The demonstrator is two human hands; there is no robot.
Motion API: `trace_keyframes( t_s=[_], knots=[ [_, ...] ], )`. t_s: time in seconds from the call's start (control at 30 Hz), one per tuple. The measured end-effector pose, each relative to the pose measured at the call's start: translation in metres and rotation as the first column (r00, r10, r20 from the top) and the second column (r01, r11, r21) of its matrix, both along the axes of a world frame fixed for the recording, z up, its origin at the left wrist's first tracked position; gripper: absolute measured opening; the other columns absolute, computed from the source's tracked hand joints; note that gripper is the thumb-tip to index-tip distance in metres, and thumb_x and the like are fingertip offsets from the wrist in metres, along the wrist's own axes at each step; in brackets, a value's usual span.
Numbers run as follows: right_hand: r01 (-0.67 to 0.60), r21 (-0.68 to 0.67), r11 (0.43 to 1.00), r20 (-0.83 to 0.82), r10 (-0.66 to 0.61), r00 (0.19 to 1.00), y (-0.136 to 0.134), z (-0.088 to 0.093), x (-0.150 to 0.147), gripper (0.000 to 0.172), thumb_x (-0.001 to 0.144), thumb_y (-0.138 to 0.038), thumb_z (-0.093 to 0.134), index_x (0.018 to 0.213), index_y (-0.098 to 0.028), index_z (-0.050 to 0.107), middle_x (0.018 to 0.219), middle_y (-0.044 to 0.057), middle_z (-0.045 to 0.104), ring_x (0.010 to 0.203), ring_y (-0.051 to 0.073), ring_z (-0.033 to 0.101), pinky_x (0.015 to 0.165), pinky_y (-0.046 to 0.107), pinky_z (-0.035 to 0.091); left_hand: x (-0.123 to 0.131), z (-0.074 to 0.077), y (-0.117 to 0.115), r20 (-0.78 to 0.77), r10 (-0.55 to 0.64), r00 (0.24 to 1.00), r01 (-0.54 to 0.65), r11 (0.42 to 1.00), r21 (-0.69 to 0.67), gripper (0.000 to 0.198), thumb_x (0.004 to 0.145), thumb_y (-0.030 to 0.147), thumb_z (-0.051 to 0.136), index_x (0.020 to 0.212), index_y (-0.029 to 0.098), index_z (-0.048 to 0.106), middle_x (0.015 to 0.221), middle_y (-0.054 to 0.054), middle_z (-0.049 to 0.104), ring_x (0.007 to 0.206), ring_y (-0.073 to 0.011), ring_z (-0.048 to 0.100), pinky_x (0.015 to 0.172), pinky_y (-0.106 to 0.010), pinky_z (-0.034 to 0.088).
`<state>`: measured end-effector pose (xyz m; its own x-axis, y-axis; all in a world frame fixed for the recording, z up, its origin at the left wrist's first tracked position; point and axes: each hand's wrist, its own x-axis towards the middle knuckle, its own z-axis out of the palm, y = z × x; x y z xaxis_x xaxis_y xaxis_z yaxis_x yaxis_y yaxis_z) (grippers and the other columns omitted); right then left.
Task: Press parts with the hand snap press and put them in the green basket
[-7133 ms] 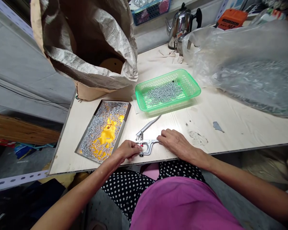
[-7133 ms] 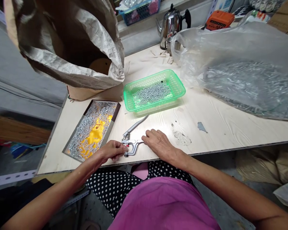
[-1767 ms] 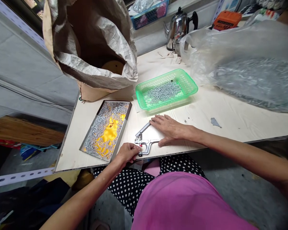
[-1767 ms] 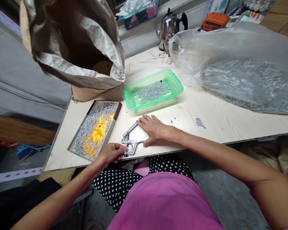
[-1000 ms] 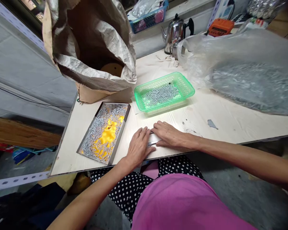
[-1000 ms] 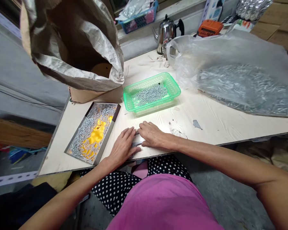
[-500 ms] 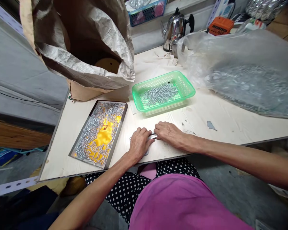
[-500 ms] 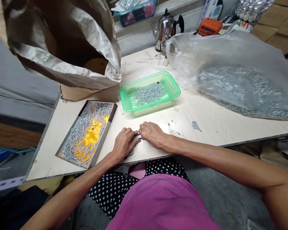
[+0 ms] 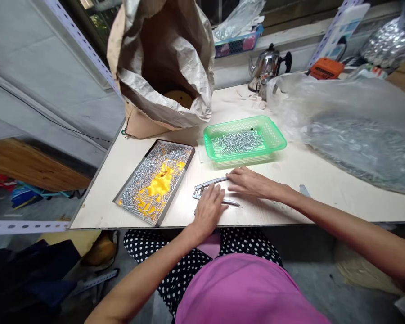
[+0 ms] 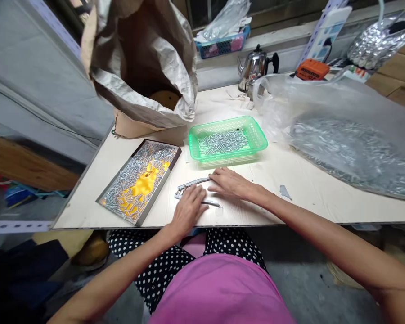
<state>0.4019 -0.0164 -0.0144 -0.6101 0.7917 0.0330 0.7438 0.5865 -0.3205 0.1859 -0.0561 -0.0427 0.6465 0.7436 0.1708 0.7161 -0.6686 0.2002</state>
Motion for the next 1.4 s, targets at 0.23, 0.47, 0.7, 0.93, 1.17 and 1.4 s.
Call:
trace_keyframes(
  t_s=[0.23,0.47,0.7,0.93,1.17,1.4],
  knots=[
    [0.159,0.061,0.985,0.047,-0.162,0.986,0.023,-0.015,-0.012,0.016,0.092,-0.021,0.054,0.084,-0.014,0.066,0.087,0.009,0.063,0.088,0.022,0.052,0.075,0.031,0.037,0.002,-0.002,-0.036,0.142,-0.139,0.980,0.156,0.982,-0.110,0.047,0.095,0.049,0.046,0.130,0.018,0.052,0.140,-0.011,0.054,0.138,-0.0280,0.040,0.115,-0.049,0.032],
    [-0.080,0.158,0.984,0.092,0.066,0.994,0.009,0.010,-0.070,0.013,0.090,-0.021,0.058,0.096,-0.018,0.069,0.097,0.008,0.062,0.090,0.021,0.049,0.074,0.032,0.034,0.000,-0.003,-0.033,0.186,-0.142,0.972,0.175,0.968,-0.178,0.055,0.093,0.051,0.049,0.131,0.012,0.050,0.135,-0.017,0.057,0.133,-0.0298,0.045,0.112,-0.049,0.035],
    [-0.468,0.159,0.869,0.144,0.449,0.882,-0.001,0.004,-0.131,0.016,0.091,-0.023,0.058,0.078,-0.019,0.066,0.091,0.007,0.061,0.092,0.022,0.046,0.070,0.033,0.033,-0.009,0.012,-0.068,0.260,-0.368,0.893,0.381,0.925,0.002,0.032,0.094,0.042,0.053,0.105,0.014,0.065,0.107,-0.010,0.070,0.100,-0.0206,0.065,0.091,-0.031,0.053],
    [-0.217,0.213,0.953,-0.316,0.277,0.907,0.013,0.018,-0.117,0.019,0.096,-0.018,0.043,0.087,-0.016,0.060,0.082,0.006,0.062,0.080,0.018,0.051,0.074,0.031,0.040,-0.099,0.056,-0.033,0.285,0.146,0.947,-0.174,0.982,0.077,0.022,0.096,0.018,0.044,0.100,0.017,0.066,0.092,-0.007,0.069,0.086,-0.0172,0.062,0.078,-0.030,0.052],
    [0.350,0.480,0.804,-0.297,-0.226,0.928,0.051,0.088,-0.044,0.020,0.093,-0.023,0.046,0.100,-0.017,0.063,0.096,0.013,0.060,0.092,0.027,0.055,0.080,0.040,0.044,-0.141,0.049,0.048,-0.063,0.637,0.768,-0.640,0.758,-0.129,0.022,0.092,0.027,0.053,0.085,0.014,0.069,0.089,-0.009,0.066,0.090,-0.0215,0.061,0.079,-0.032,0.045],
    [0.166,0.144,0.976,-0.214,-0.133,0.968,-0.005,0.042,-0.045,0.021,0.096,-0.027,0.044,0.103,-0.019,0.062,0.094,0.008,0.060,0.078,0.019,0.061,0.070,0.032,0.049,-0.122,0.045,0.064,-0.140,0.658,0.740,-0.672,0.713,-0.198,0.020,0.092,0.024,0.050,0.086,0.016,0.068,0.095,-0.010,0.068,0.090,-0.0219,0.063,0.075,-0.030,0.042]
  ],
)
